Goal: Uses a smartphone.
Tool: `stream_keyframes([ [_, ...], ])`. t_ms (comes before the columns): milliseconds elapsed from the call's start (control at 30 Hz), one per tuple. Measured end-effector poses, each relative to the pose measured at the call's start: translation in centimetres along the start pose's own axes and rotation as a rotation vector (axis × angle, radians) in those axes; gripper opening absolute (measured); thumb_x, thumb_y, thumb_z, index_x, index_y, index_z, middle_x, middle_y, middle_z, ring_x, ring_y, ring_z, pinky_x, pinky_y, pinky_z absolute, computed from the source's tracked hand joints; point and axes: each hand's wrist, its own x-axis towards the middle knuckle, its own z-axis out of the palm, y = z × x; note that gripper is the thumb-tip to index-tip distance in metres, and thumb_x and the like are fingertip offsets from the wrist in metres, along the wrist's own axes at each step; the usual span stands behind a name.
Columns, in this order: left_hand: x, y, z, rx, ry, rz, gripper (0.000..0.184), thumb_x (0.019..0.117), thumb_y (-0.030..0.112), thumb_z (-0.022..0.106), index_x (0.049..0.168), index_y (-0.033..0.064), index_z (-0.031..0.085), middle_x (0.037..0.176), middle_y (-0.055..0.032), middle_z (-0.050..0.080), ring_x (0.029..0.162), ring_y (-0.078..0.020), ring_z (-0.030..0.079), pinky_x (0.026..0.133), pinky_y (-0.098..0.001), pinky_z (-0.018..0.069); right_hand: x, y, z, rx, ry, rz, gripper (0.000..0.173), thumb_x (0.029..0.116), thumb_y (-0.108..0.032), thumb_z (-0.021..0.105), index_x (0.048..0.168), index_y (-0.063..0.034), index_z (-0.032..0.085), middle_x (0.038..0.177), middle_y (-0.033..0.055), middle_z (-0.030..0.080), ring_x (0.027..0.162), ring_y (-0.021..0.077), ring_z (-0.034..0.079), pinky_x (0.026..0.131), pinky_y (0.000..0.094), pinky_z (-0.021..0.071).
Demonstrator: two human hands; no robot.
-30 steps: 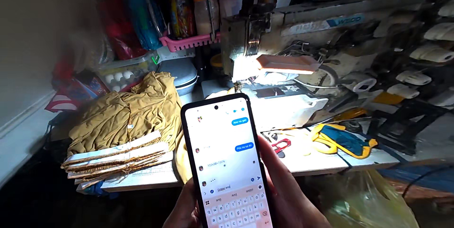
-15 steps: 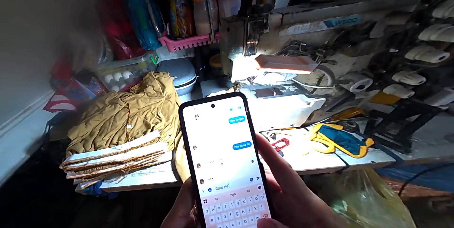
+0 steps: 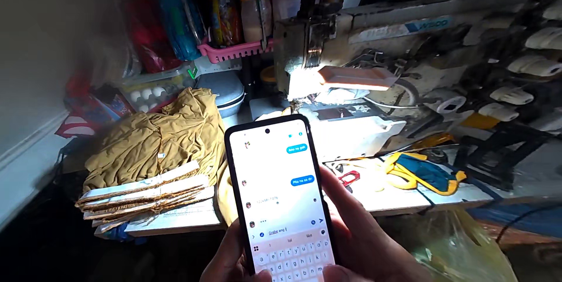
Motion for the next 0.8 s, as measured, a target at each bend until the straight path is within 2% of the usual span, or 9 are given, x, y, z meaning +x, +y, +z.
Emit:
stream_keyframes([
  [200, 0.0, -0.4, -0.1, -0.024, -0.016, 0.013, 0.042, 0.1017, 0.008, 0.055, 0.142, 0.0212, 0.057, 0.133, 0.002, 0.066, 0.119, -0.013, 0.065, 0.095, -0.0382, 0.0592, 0.1, 0.3, 1.1, -0.107, 0.144, -0.025, 0.076, 0.0932, 0.012, 0.049, 0.157, 0.013, 0.008, 0.157, 0.0191, 0.042, 0.129, 0.0179, 0.06, 0.106, 0.0352, 0.0547],
  [300, 0.0, -0.5, -0.1, -0.001, -0.036, 0.02, 0.045, 0.1016, 0.008, 0.055, 0.145, 0.0201, 0.053, 0.135, 0.0021, 0.065, 0.121, -0.013, 0.065, 0.096, -0.0383, 0.0587, 0.1, 0.2, 1.2, -0.072, 0.156, -0.029, 0.076, 0.0951, 0.009, 0.05, 0.158, 0.0108, 0.007, 0.158, 0.0161, 0.041, 0.127, 0.0166, 0.061, 0.103, 0.0348, 0.0566],
  [367, -0.1, -0.5, 0.1, 0.024, -0.036, 0.026, 0.046, 0.1011, 0.007, 0.055, 0.145, 0.021, 0.052, 0.135, 0.004, 0.065, 0.121, -0.0117, 0.064, 0.096, -0.0375, 0.0582, 0.2, 0.2, 1.3, -0.051, 0.163, -0.033, 0.074, 0.0989, 0.006, 0.05, 0.158, 0.0087, 0.005, 0.155, 0.0136, 0.044, 0.127, 0.0163, 0.061, 0.102, 0.0367, 0.0571],
  [500, -0.1, -0.5, 0.0, 0.054, -0.045, 0.029, 0.048, 0.1006, 0.006, 0.056, 0.147, 0.0192, 0.05, 0.136, 0.0033, 0.064, 0.122, -0.0127, 0.064, 0.097, -0.0384, 0.0578, 0.2, 0.2, 1.8, -0.048, 0.216, -0.023, 0.074, 0.0973, 0.008, 0.05, 0.156, 0.0115, 0.006, 0.154, 0.0145, 0.045, 0.126, 0.0151, 0.061, 0.103, 0.0343, 0.0566],
  [633, 0.0, -0.2, 0.2, 0.007, -0.028, 0.027, 0.047, 0.0998, 0.004, 0.056, 0.144, 0.0205, 0.052, 0.134, 0.0046, 0.065, 0.121, -0.0105, 0.064, 0.099, -0.0346, 0.0563, 0.1, 0.2, 1.7, -0.066, 0.149, -0.015, 0.091, 0.0844, 0.012, 0.058, 0.156, 0.0137, 0.003, 0.16, 0.0186, 0.035, 0.137, 0.0177, 0.053, 0.11, 0.0364, 0.0517],
  [733, 0.0, -0.2, 0.3, -0.029, -0.023, 0.022, 0.048, 0.0985, 0.002, 0.056, 0.143, 0.0191, 0.054, 0.134, 0.0035, 0.066, 0.121, -0.0112, 0.064, 0.102, -0.0362, 0.0544, 0.1, 0.4, 1.8, -0.119, 0.14, -0.026, 0.095, 0.0808, 0.014, 0.061, 0.155, 0.0162, 0.001, 0.16, 0.0209, 0.033, 0.139, 0.0172, 0.051, 0.109, 0.035, 0.0524],
  [800, -0.1, -0.2, 0.2, -0.032, -0.022, 0.018, 0.048, 0.0982, 0.001, 0.056, 0.143, 0.018, 0.052, 0.134, 0.0029, 0.065, 0.121, -0.0115, 0.063, 0.102, -0.0366, 0.0538, 0.1, 0.5, 1.6, -0.152, 0.129, -0.022, 0.095, 0.0818, 0.013, 0.061, 0.155, 0.0155, 0.001, 0.16, 0.0208, 0.033, 0.139, 0.0171, 0.05, 0.109, 0.036, 0.0523],
])
